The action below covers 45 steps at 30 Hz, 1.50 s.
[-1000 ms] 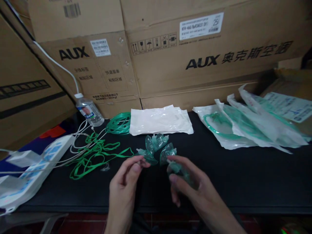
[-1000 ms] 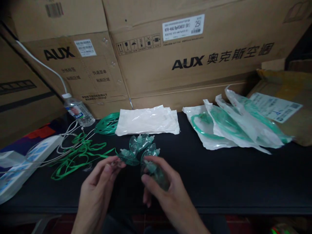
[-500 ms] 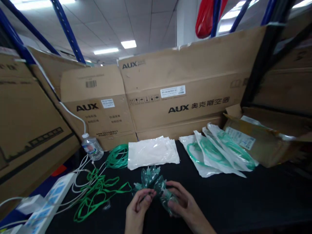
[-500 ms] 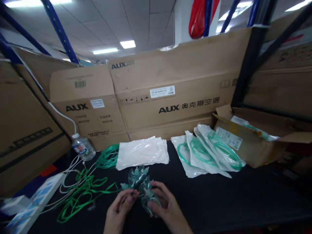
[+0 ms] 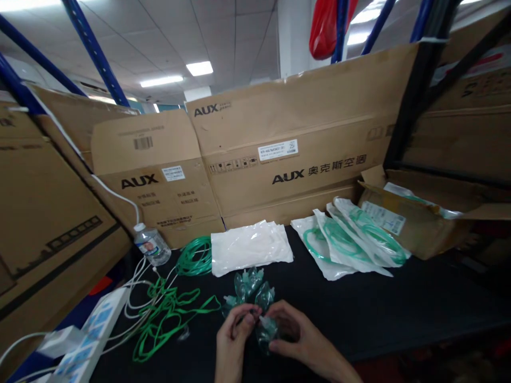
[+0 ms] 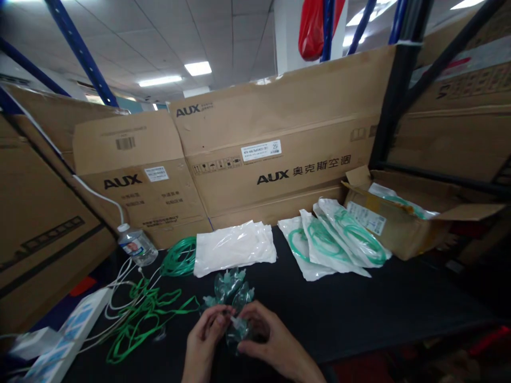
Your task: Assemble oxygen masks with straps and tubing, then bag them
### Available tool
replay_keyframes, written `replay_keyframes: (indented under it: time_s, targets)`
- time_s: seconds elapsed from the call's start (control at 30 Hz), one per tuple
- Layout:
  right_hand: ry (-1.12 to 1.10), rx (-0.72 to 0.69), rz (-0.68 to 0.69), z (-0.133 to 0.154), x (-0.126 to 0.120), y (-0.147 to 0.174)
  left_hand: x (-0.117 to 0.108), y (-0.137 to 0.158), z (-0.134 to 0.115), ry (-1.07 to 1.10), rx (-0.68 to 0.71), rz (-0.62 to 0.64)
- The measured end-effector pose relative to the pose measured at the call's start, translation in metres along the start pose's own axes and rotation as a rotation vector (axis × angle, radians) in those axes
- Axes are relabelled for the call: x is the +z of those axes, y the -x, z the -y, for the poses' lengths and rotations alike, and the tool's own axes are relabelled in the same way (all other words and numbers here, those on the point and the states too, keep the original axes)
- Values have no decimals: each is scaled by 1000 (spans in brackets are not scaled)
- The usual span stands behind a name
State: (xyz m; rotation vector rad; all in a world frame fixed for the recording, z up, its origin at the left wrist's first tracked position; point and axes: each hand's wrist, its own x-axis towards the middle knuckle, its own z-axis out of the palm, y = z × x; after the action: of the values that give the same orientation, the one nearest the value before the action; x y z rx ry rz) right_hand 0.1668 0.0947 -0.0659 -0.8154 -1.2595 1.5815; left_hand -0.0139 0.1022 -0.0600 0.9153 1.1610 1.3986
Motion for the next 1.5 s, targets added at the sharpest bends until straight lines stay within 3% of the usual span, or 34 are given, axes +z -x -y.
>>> replay_keyframes:
  time_s: [0.23,0.53,0.87,1.23,1.37,1.5]
  targets:
    - [8,57,-48,5,2,1,-8,-1,7,33,-9,-23]
    - [-11,16,-281,3,-4,6,-11,-4,13,3,-64,51]
    - [-303,102,-144,7,-8,15,-14,-2,9,-25,-107,75]
    - [-33,180,-173,18,11,19,-4,8,1,190,-170,-86]
    - [248,238,-92,36,16,26,8,21,-12,154,-211,-97]
    - [328,298,-79,49,17,31,14,30,-24,59,-224,-58]
